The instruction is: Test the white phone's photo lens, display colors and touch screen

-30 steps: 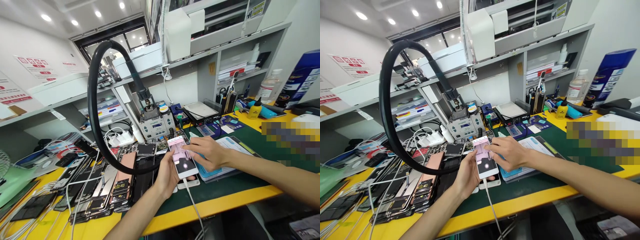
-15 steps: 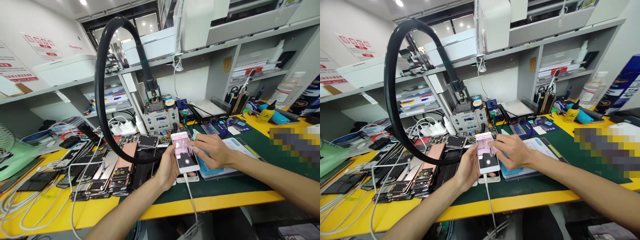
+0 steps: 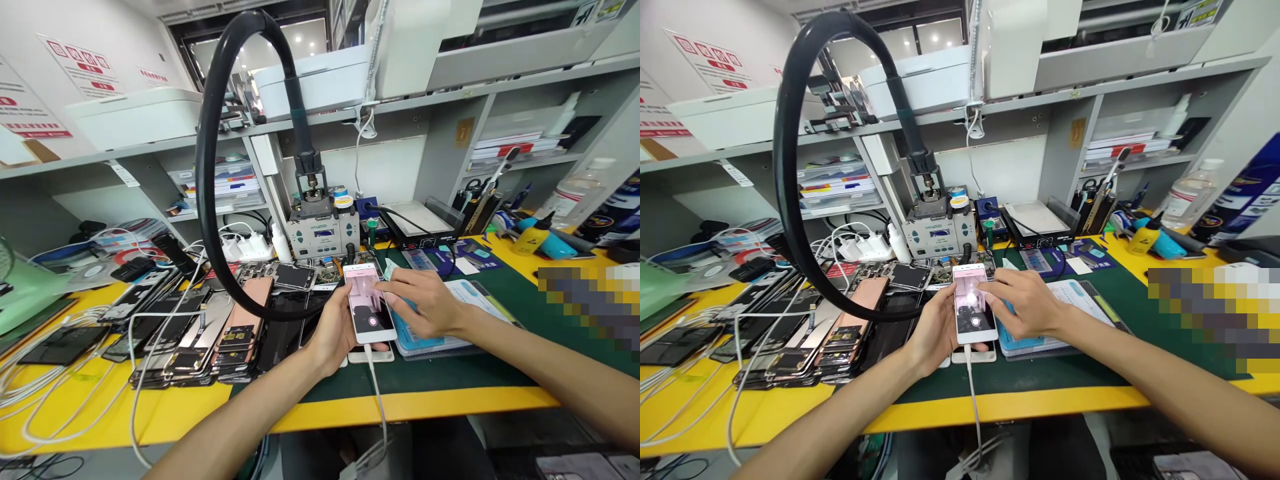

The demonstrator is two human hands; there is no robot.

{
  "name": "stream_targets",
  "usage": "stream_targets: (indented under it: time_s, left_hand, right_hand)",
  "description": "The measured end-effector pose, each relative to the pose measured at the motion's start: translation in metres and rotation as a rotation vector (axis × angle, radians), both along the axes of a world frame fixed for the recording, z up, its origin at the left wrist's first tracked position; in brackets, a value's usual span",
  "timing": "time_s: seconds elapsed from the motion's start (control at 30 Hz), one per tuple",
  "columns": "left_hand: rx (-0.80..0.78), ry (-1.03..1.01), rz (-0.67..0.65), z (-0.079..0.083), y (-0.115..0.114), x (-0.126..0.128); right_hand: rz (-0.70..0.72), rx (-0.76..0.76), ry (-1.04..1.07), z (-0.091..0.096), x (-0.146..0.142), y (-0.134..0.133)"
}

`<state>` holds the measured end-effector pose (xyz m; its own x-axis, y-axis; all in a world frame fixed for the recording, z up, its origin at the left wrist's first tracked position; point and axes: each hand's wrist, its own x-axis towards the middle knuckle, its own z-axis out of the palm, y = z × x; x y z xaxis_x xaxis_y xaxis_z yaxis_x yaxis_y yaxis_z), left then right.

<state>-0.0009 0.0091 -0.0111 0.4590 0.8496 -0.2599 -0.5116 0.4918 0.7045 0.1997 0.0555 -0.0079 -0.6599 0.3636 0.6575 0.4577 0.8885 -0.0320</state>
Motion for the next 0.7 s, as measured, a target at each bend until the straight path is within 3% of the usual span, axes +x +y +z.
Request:
stream_targets:
  time_s: [0.47,0.7]
  left_hand:
    - [-0.064,0.015,-0.001,0.0029,0.0016,0.0029]
    - [-0.056,0.017,0.003,0.0008,0.0014,0.0028]
  right_hand:
    - [-0.059,-0.052,-0.103,-0.0025,0.0011,-0.0009]
    - [-0.022,0.006,-0.012,-0.0003,-0.0002,-0.0015]
